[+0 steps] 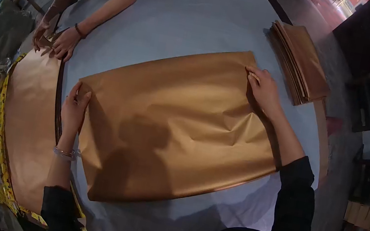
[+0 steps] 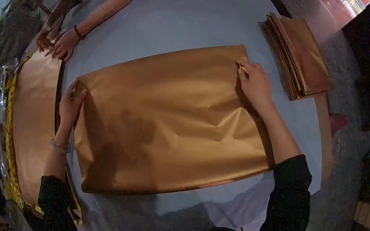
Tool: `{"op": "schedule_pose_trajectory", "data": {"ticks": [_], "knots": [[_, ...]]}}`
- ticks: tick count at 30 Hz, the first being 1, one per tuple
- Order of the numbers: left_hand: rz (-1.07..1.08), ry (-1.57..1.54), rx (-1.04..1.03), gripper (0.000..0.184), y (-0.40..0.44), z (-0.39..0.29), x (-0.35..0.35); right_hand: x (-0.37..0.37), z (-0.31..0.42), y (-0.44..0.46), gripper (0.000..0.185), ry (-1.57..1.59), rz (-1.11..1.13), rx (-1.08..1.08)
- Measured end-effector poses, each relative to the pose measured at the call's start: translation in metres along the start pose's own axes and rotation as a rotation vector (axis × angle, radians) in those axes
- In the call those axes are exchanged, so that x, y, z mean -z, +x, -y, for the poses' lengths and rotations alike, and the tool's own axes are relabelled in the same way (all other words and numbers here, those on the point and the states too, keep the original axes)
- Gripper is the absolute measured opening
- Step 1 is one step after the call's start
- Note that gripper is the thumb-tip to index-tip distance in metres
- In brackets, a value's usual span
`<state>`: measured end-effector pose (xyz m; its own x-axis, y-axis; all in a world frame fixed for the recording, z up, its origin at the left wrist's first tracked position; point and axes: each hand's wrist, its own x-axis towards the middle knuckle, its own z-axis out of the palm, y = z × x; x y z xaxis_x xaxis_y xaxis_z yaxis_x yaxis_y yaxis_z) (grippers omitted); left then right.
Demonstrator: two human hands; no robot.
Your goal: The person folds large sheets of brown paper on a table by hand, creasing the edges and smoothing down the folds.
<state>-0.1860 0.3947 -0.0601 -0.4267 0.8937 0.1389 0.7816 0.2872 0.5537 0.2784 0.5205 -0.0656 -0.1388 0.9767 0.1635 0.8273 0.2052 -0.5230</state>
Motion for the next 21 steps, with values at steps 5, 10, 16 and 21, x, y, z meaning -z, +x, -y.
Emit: {"op": "schedule_pose_trajectory", "data": {"ticks": [5,10,16,21], "knots": [[0.051,0.008,0.04,0.049,0.0,0.003,0.004,0.003,0.008,-0.001,0.025,-0.004,-0.03,0.065],[-0.026,0.047,-0.031,0.049,0.001,0.015,-0.002,0.002,0.009,0.0,0.027,0.043,0.024,0.006],[0.003,0.079,0.041,0.048,0.001,0.013,0.0,-0.002,-0.014,0.005,0.026,-0.011,0.061,0.064],[-0.044,0.084,0.01,0.049,-0.002,0.008,0.0,0.0,-0.01,0.006,0.026,-0.014,0.086,0.075]]}}
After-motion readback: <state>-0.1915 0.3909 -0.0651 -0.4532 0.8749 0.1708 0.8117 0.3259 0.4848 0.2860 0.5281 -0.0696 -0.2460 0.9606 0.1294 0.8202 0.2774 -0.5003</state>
